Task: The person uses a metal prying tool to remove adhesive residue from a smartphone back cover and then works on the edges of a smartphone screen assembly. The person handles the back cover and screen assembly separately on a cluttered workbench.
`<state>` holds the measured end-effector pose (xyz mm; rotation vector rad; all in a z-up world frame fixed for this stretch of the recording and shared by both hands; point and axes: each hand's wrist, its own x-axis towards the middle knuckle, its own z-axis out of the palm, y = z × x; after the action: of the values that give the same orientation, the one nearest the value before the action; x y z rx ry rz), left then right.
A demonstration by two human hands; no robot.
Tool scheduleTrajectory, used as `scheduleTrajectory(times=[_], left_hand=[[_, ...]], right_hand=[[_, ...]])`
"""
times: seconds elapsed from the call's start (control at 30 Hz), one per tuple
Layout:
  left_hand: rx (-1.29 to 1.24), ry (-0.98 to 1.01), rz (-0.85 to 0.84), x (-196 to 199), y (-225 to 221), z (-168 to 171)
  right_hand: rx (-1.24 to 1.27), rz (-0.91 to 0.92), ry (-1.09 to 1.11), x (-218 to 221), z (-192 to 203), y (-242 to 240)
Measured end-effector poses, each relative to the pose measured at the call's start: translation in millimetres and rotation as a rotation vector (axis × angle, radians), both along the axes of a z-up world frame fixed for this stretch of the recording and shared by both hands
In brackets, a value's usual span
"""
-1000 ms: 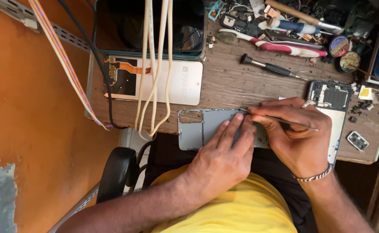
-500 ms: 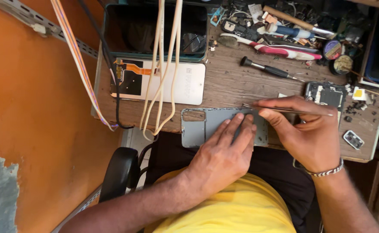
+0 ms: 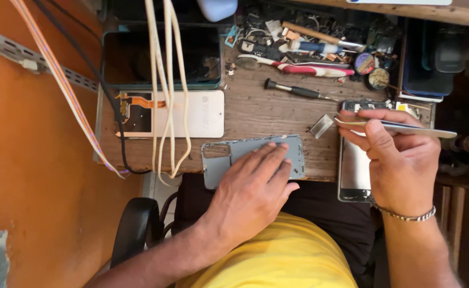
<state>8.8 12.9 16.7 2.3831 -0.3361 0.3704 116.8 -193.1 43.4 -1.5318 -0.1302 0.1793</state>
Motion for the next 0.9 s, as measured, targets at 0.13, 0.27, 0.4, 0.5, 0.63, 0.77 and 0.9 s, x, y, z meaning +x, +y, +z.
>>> scheduleTrajectory(times=[0.13, 0.27, 0.4, 0.5, 0.63, 0.77, 0.9], left_hand=[[-0.296, 0.041, -0.007, 5.2, 0.9, 20.2], [-0.466, 0.127, -0.053, 10.3, -0.6, 28.4], [-0.548, 0.268, -0.101, 19.1, -5.0, 28.3], [-0.579, 0.279, -0.092, 29.7, 1.2, 28.2], [-0.154, 0.103, 0.04, 61.5, 14.3, 21.1], [-0.033, 0.008, 0.013, 77.9, 8.6, 11.0], [0.061, 0.054, -0.059, 84.3, -10.3, 2.6]], right_hand=[[-0.208, 0.072, -0.063, -18.9, 16.1, -4.6], [-0.334, 0.278, -0.229, -46.3, 30.1, -6.8], [-0.363, 0.202, -0.388, -54.7, 27.0, -10.1], [-0.332, 0.015, -0.297, -55.0, 24.1, -16.4], [-0.395, -0.035, -0.382, -41.8, 30.5, -25.9], [-0.916, 0.099, -0.361, -13.8, 33.1, -20.3], [-1.174, 0.278, -0.614, 10.8, 19.6, -3.4]])
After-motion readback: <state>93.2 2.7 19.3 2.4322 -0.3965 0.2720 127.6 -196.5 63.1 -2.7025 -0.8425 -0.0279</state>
